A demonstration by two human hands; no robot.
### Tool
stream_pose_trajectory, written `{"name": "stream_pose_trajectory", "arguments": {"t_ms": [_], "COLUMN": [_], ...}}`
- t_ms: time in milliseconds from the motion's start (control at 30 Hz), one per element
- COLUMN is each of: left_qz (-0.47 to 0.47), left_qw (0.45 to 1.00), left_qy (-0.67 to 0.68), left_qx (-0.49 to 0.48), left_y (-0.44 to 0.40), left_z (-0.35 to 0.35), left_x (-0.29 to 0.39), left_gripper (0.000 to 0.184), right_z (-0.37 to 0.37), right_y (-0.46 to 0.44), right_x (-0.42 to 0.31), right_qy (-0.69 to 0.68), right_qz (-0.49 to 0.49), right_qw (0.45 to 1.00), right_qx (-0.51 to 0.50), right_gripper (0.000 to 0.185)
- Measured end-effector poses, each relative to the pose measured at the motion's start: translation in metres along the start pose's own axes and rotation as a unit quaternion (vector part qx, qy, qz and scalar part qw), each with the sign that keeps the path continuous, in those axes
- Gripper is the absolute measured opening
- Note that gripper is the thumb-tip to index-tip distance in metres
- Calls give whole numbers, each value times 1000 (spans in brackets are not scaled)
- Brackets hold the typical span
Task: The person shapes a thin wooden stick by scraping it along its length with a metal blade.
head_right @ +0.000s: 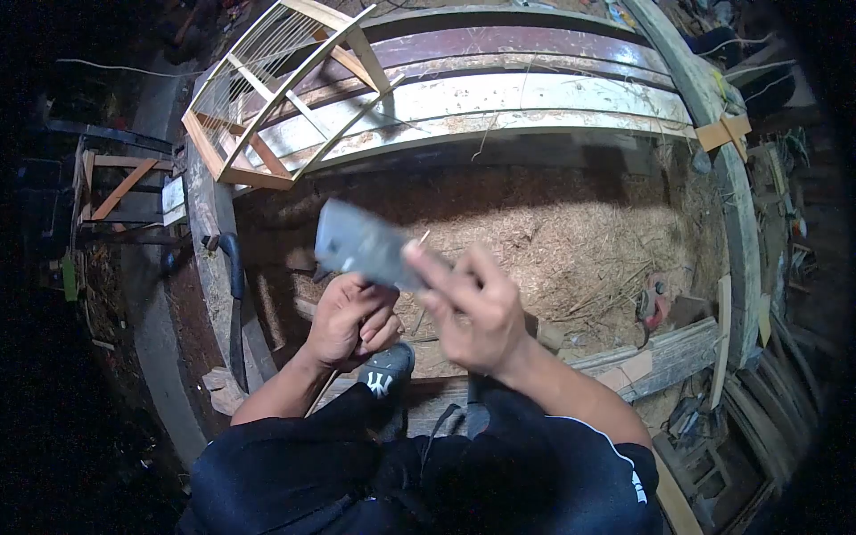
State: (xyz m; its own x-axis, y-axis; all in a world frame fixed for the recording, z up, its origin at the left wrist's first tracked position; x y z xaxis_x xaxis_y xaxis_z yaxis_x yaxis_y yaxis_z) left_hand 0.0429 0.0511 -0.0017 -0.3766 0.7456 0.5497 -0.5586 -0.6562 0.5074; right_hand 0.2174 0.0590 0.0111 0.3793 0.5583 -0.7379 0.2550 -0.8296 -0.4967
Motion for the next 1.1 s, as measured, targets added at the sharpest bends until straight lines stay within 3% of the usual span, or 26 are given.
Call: {"name": "stream_pose_trajectory", "arguments": {"t_ms": [33, 100, 133, 200, 233, 267, 300, 367, 400, 467, 533, 600, 667, 733, 767, 833, 1000, 1067, 1100], "left_qz": [12, 31, 22, 40, 24, 35, 45, 15, 10, 53, 57, -7, 5, 29, 88, 40, 80, 15, 22], "left_qw": [1000, 998, 1000, 999, 998, 997, 995, 995, 996, 993, 998, 996, 996, 991, 993, 999, 992, 999, 999], "left_qy": [23, 54, -18, -16, 54, 69, 84, -99, -91, 101, 24, -91, -83, 132, 48, -6, 70, -44, -24], "left_qx": [13, 7, 3, -18, -8, -2, 4, 7, 7, -40, -27, -15, -11, -20, -64, -18, -65, 26, -13], "left_y": [2, -2, -5, -4, -1, -1, -1, -2, -2, 2, 1, -3, -1, 1, -3, -4, -2, -5, -3], "left_z": [-3, -10, -15, -13, -10, -9, -8, -14, -8, -7, -6, -8, -8, -15, -15, -18, -7, -9, -11], "left_x": [-1, -3, -2, -5, -4, -3, -3, -1, 3, -4, 2, 1, -2, -5, -4, -3, 2, 3, 1], "left_gripper": [47, 38, 37, 30, 29, 37, 46, 67, 64, 44, 45, 58, 60, 46, 57, 50, 17, 59, 78], "right_z": [3, 3, 2, 0, 1, 4, 4, 2, 0, 1, 3, 1, 1, 4, 4, 2, 6, 2, 2], "right_y": [4, 1, -1, 1, 2, 3, -1, -3, -3, -2, -2, -3, -3, 0, -2, -4, -2, -4, -5], "right_x": [-8, -5, -1, 1, -8, -14, -11, 1, 4, -4, -8, 1, -6, -12, -6, 3, -3, 2, 1], "right_qy": [-20, -9, 2, -8, -23, -38, -35, -22, -9, -4, -25, -8, -10, -47, -36, -36, -46, -28, -28], "right_qz": [7, 23, 37, 35, 25, 16, 2, 12, 21, -10, -6, 3, -22, 3, 7, 14, 4, 17, 16], "right_qw": [998, 999, 999, 999, 999, 997, 998, 1000, 1000, 1000, 999, 1000, 1000, 997, 999, 999, 998, 999, 999], "right_qx": [-51, -28, -7, 13, -28, -68, -46, -15, 18, -15, -38, -2, -19, -66, -38, 12, -33, 16, 16], "right_gripper": [52, 53, 54, 54, 54, 54, 54, 54, 53, 53, 53, 53, 52, 52, 53, 54, 53, 54, 54]}}
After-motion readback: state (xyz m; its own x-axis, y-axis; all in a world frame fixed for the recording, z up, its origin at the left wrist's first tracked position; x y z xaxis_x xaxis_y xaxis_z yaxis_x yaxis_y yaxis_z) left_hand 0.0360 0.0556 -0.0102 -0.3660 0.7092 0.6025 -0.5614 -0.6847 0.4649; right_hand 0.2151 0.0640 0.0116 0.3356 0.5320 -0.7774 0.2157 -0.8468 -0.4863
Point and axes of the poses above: each hand's wrist, its own y-axis away from the middle knuckle, its own z-axis out of the palm, x = y × z, the point moved 4 cm from there along -y, towards the middle knuckle, and after that the axes turned 6 degrees about -z, right-handed, at the moved point
